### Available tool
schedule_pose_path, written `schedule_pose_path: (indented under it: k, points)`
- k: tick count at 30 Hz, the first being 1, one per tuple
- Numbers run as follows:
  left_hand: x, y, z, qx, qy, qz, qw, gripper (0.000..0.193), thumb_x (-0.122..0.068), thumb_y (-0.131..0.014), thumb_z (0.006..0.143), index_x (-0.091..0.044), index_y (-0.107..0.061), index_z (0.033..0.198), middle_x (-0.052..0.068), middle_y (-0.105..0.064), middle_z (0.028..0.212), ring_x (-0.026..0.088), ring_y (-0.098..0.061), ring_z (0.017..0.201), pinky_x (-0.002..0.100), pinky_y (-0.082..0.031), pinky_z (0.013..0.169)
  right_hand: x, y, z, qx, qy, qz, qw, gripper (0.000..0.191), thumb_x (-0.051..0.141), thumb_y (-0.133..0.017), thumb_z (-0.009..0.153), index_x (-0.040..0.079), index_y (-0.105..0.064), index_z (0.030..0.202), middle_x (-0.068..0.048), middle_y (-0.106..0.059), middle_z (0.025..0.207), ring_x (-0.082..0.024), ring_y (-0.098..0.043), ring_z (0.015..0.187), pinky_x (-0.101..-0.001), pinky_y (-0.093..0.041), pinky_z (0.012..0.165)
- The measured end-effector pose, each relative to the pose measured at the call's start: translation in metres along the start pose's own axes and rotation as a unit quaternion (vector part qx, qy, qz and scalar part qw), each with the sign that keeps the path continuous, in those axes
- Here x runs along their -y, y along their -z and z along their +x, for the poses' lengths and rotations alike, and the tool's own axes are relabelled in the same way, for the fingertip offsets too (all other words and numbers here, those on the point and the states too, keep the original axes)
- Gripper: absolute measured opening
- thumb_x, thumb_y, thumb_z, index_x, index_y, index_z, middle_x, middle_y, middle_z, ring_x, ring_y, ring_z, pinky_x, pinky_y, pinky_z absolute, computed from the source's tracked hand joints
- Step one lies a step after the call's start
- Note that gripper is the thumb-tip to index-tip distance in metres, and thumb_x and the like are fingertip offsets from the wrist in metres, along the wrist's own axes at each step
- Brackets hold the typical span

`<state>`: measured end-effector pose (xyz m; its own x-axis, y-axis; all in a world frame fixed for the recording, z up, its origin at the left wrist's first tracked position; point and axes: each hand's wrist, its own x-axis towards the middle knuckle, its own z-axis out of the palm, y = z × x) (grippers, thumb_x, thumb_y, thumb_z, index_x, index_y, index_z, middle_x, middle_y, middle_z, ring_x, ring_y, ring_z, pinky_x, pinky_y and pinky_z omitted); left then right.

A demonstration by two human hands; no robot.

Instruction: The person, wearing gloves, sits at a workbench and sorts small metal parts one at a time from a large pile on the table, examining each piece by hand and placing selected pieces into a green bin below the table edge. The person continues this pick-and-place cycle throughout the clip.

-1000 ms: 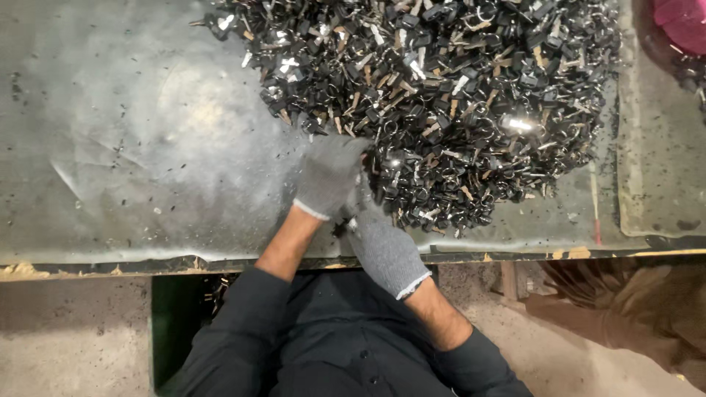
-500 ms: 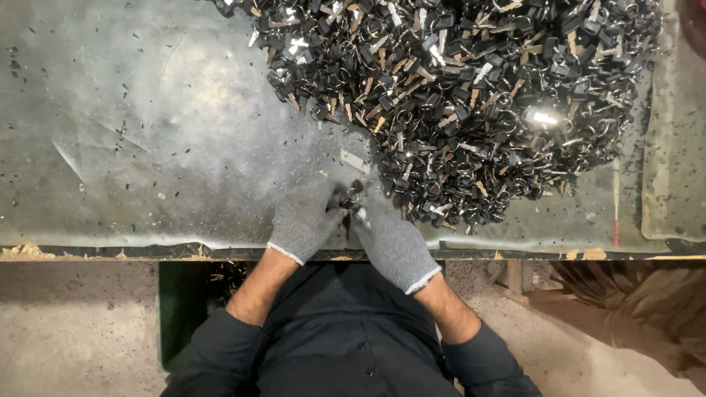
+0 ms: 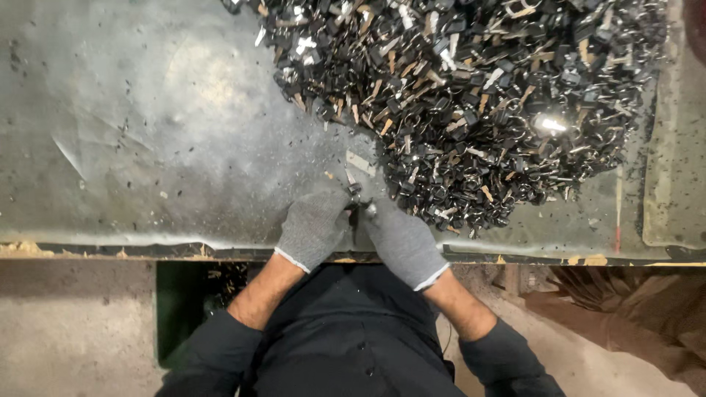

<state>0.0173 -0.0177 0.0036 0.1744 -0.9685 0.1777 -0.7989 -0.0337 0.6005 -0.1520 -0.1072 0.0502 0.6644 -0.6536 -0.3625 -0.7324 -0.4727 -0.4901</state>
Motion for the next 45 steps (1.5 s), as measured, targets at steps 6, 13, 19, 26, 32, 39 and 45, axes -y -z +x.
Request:
schedule_pose_path:
  k: [6,13,19,26,32,39,45]
  points:
    - [-0.005,-0.004,0.003,0.035,-0.022,0.052,0.998,0.008,-0.008,-0.066,0.084,-0.005,-0.066,0.092,0.019,-0.066,0.083,0.040,-0.068,0.077,0.052,-0.054,0.066,0.004,-0.025,-0.001,-0.091,0.061,-0.192,0.975,0.022,0.013,-0.056,0.095,-0.001,-0.055,0.113,-0.023,-0.071,0.096,-0.033,-0.075,0.073,-0.0413,-0.060,0.049]
    - [-0.002,0.001,0.004,-0.036,-0.060,0.009,0.998,0.015,-0.007,-0.066,0.079,-0.006,-0.067,0.093,0.020,-0.068,0.087,0.041,-0.068,0.080,0.051,-0.054,0.068,0.009,-0.003,0.000,-0.037,0.003,-0.036,0.999,0.039,0.022,-0.058,0.097,0.001,-0.052,0.129,-0.022,-0.071,0.078,-0.039,-0.072,0.064,-0.0474,-0.057,0.054]
    - [-0.001,-0.002,-0.003,0.006,-0.016,0.004,1.000,0.013,-0.013,-0.073,0.085,-0.007,-0.068,0.095,0.016,-0.069,0.086,0.038,-0.069,0.079,0.051,-0.054,0.069,0.015,-0.008,-0.002,-0.042,0.005,-0.108,0.993,0.016,0.017,-0.057,0.102,0.002,-0.055,0.108,-0.019,-0.072,0.087,-0.032,-0.076,0.075,-0.0415,-0.059,0.056]
    - [-0.012,0.006,-0.005,-0.069,-0.005,-0.008,0.998,0.025,-0.004,-0.071,0.086,-0.015,-0.072,0.108,0.011,-0.069,0.078,0.032,-0.069,0.072,0.046,-0.055,0.068,0.014,-0.013,-0.010,-0.094,0.075,-0.180,0.976,0.016,0.009,-0.060,0.095,-0.002,-0.058,0.106,-0.021,-0.069,0.102,-0.029,-0.075,0.068,-0.0390,-0.060,0.052]
    - [-0.022,0.011,-0.009,-0.085,-0.006,-0.072,0.994,0.034,-0.005,-0.068,0.082,-0.012,-0.068,0.115,0.008,-0.071,0.093,0.029,-0.072,0.079,0.043,-0.057,0.070,0.016,0.002,0.003,0.022,0.018,0.021,0.999,0.026,0.023,-0.060,0.098,0.001,-0.056,0.110,-0.019,-0.070,0.089,-0.035,-0.075,0.078,-0.0436,-0.060,0.065]
    - [-0.023,0.007,-0.017,-0.075,-0.003,0.092,0.993,0.015,-0.015,-0.074,0.083,-0.009,-0.065,0.093,0.013,-0.063,0.081,0.033,-0.064,0.067,0.048,-0.049,0.059,0.000,-0.011,-0.015,0.007,0.006,-0.074,0.997,0.039,0.024,-0.060,0.099,-0.003,-0.052,0.126,-0.022,-0.073,0.085,-0.036,-0.075,0.076,-0.0461,-0.060,0.062]
    - [-0.020,-0.004,-0.020,-0.099,-0.020,0.079,0.992,0.011,-0.013,-0.074,0.081,-0.011,-0.063,0.080,0.010,-0.061,0.071,0.033,-0.063,0.063,0.049,-0.049,0.058,0.006,-0.021,-0.017,-0.129,0.099,-0.154,0.975,0.020,0.023,-0.062,0.094,0.004,-0.058,0.097,-0.019,-0.070,0.082,-0.033,-0.073,0.066,-0.0441,-0.058,0.053]
